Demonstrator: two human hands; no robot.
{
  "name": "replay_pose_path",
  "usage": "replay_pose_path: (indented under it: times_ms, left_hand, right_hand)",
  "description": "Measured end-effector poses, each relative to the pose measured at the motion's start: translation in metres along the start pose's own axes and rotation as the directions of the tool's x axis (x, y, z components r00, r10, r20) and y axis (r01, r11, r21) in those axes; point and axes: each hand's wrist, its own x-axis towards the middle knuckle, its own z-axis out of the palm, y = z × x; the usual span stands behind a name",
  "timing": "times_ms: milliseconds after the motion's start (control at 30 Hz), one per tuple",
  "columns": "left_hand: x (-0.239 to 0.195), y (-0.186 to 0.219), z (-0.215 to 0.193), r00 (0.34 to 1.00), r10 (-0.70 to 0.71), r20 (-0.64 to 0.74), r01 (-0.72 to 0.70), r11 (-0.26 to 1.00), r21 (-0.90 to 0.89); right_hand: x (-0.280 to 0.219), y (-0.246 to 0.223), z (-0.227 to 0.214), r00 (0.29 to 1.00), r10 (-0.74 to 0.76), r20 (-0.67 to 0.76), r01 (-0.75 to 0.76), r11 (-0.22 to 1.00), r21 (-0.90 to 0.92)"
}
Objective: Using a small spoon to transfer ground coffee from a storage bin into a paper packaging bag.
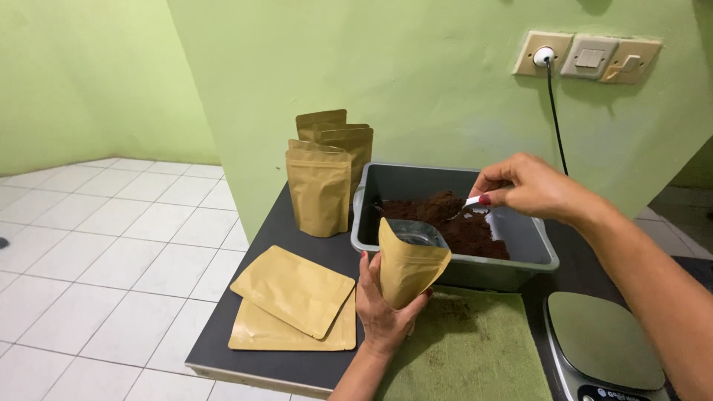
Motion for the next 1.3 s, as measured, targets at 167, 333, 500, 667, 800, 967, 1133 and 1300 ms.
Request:
replay_pose_path:
  times_ms: [167,333,500,667,800,967,1133,1300]
  left_hand:
    - [-0.004,-0.004,0.003,1.0,0.015,-0.017,-0.014,1.0,0.022]
    - [-0.003,-0.002,0.002,0.999,0.029,-0.038,-0.028,0.999,0.033]
    - [-0.001,-0.001,-0.001,0.998,0.051,-0.026,-0.05,0.998,0.025]
    - [-0.002,-0.001,0.0,0.998,0.06,-0.036,-0.057,0.997,0.055]
    - [-0.003,-0.003,0.001,0.997,0.06,-0.041,-0.058,0.997,0.046]
    - [-0.003,-0.003,0.001,0.997,0.068,-0.041,-0.066,0.996,0.053]
    - [-0.002,-0.002,0.001,0.996,0.074,-0.042,-0.073,0.996,0.046]
    - [-0.008,-0.01,0.004,0.997,0.077,-0.008,-0.076,0.996,0.055]
  right_hand:
    - [-0.01,-0.008,0.01,1.0,-0.013,0.002,0.013,0.997,-0.071]
    - [-0.012,-0.012,0.022,1.0,-0.001,0.004,0.001,0.987,-0.163]
    - [-0.018,-0.024,0.032,1.0,0.009,-0.014,-0.012,0.968,-0.25]
    - [-0.019,-0.018,0.046,0.997,-0.052,-0.058,0.029,0.938,-0.344]
    - [-0.018,0.012,0.076,0.84,-0.502,-0.208,0.317,0.764,-0.562]
    - [-0.047,0.012,0.096,0.46,-0.866,-0.195,0.391,0.395,-0.831]
    - [-0.064,0.012,0.094,0.202,-0.961,-0.19,0.365,0.254,-0.896]
    - [-0.069,0.019,0.092,0.177,-0.955,-0.238,0.395,0.29,-0.872]
